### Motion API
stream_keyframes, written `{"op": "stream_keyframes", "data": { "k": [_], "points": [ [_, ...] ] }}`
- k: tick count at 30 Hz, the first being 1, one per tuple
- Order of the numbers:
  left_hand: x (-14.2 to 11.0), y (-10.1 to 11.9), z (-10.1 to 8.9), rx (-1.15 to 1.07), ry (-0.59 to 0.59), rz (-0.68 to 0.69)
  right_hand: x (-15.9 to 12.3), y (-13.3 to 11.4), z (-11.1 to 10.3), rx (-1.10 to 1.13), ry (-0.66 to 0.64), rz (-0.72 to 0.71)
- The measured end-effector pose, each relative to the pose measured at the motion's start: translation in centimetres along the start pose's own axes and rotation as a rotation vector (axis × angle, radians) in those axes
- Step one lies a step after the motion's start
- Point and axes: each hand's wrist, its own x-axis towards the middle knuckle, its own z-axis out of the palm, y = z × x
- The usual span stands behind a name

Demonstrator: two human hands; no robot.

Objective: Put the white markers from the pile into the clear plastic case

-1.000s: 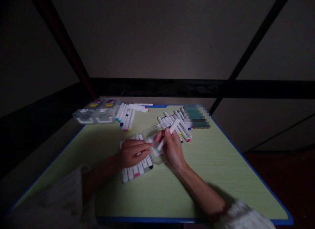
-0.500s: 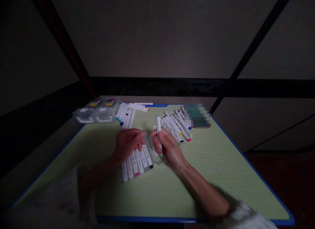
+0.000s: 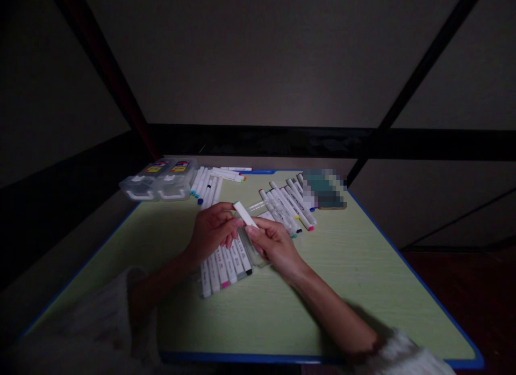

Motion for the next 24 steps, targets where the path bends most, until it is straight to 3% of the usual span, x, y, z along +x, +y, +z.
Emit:
{"op": "stream_keyframes", "data": {
  "k": [15, 24],
  "points": [
    [0.24, 0.06, -0.11, 0.014, 0.018, 0.049, 0.23, 0.23, -0.21, -0.206, -0.041, -0.11],
    [0.6, -0.16, -0.49, -0.044, 0.039, 0.04, 0.43, 0.43, -0.06, -0.197, -0.042, -0.049]
  ]
}}
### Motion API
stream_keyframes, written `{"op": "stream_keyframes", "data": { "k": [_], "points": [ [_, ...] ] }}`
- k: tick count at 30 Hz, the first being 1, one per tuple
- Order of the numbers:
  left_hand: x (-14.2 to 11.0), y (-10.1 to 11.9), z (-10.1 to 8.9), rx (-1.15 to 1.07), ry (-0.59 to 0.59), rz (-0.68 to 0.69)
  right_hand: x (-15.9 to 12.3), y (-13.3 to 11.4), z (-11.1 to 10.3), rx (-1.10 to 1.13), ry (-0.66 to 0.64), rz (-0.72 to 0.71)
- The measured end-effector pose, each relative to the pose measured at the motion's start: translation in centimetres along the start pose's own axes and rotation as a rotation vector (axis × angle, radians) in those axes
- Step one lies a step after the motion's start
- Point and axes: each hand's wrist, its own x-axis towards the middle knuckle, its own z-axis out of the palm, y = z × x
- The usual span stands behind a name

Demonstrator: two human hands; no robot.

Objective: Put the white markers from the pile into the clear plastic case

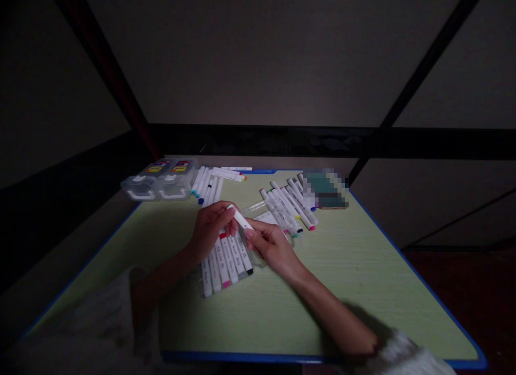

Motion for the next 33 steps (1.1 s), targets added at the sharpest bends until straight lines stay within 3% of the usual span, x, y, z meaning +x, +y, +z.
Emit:
{"op": "stream_keyframes", "data": {
  "k": [12, 18, 27, 33],
  "points": [
    [0.9, -1.4, -1.0, -0.101, 0.077, -0.043, 0.0, 0.1, -0.3, 0.032, -0.003, 0.037],
    [1.0, -1.3, -1.1, -0.132, 0.083, -0.041, 0.2, 0.2, -0.3, 0.079, 0.006, 0.045],
    [1.7, -1.4, -2.0, -0.162, 0.209, -0.028, 0.0, 0.1, 0.0, 0.116, 0.022, 0.094],
    [1.7, -1.8, -2.0, -0.153, 0.208, -0.027, 0.2, 0.7, 0.0, 0.214, 0.052, 0.113]
  ]
}}
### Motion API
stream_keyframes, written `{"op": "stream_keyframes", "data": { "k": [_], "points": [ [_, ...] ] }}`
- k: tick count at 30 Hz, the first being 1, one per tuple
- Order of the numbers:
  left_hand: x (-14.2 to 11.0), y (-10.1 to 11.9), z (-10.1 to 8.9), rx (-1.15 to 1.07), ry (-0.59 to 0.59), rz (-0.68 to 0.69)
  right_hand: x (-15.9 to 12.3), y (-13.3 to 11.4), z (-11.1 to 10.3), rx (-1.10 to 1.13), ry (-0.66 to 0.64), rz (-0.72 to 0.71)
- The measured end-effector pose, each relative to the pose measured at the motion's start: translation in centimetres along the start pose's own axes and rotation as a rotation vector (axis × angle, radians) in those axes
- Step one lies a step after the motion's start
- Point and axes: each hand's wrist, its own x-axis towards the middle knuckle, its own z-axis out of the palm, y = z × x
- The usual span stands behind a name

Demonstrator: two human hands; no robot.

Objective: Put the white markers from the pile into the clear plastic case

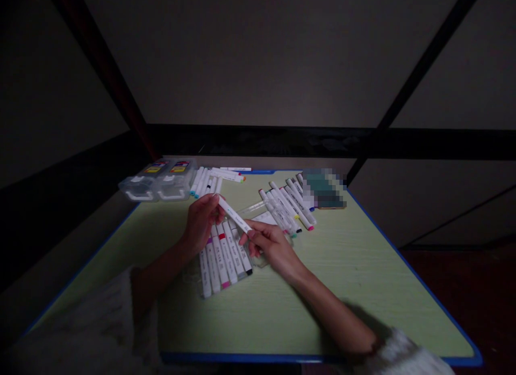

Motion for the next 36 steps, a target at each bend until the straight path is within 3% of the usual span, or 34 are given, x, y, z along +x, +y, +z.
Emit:
{"op": "stream_keyframes", "data": {
  "k": [20, 36],
  "points": [
    [-0.2, 0.3, 0.1, 0.054, -0.093, 0.008, 0.0, -0.1, 0.1, -0.064, 0.078, 0.009],
    [0.8, -0.4, -0.7, -0.049, 0.078, -0.035, -0.2, -0.3, -0.1, -0.031, -0.001, -0.016]
  ]
}}
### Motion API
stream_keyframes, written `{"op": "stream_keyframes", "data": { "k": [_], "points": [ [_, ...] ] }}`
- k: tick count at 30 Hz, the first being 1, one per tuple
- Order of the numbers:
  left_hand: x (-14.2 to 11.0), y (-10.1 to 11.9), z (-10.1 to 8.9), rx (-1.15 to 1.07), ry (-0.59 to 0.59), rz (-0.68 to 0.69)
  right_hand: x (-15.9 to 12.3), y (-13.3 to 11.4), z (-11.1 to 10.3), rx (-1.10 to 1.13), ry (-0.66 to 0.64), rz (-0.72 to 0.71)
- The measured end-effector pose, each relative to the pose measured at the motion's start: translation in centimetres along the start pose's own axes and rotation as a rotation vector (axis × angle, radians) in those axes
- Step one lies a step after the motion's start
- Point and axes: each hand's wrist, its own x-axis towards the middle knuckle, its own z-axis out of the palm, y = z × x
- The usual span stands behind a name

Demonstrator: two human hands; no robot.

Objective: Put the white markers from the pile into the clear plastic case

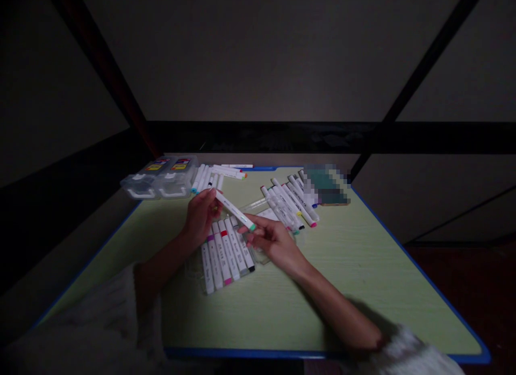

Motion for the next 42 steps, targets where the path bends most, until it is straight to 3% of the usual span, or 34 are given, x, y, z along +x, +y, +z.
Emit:
{"op": "stream_keyframes", "data": {
  "k": [5, 14, 28, 32, 36, 42],
  "points": [
    [0.2, 0.0, -0.1, 0.002, 0.059, -0.046, -0.1, -0.1, -0.3, -0.075, 0.015, -0.028],
    [0.2, -0.2, 0.0, 0.007, -0.013, -0.075, 0.1, 0.1, -0.5, -0.062, 0.016, -0.042],
    [0.3, -0.4, 0.0, 0.082, -0.006, -0.019, -0.1, 0.1, -0.3, -0.156, -0.004, -0.082],
    [0.3, -0.3, 0.0, 0.118, -0.011, -0.011, -0.4, -0.2, -0.4, -0.4, -0.002, -0.165],
    [0.2, -0.2, 0.1, 0.141, -0.014, -0.007, -0.8, -0.7, -0.9, -0.799, -0.019, -0.285],
    [0.0, -0.1, 0.3, 0.192, -0.047, -0.01, -0.8, -0.8, -1.9, -1.29, -0.127, -0.431]
  ]
}}
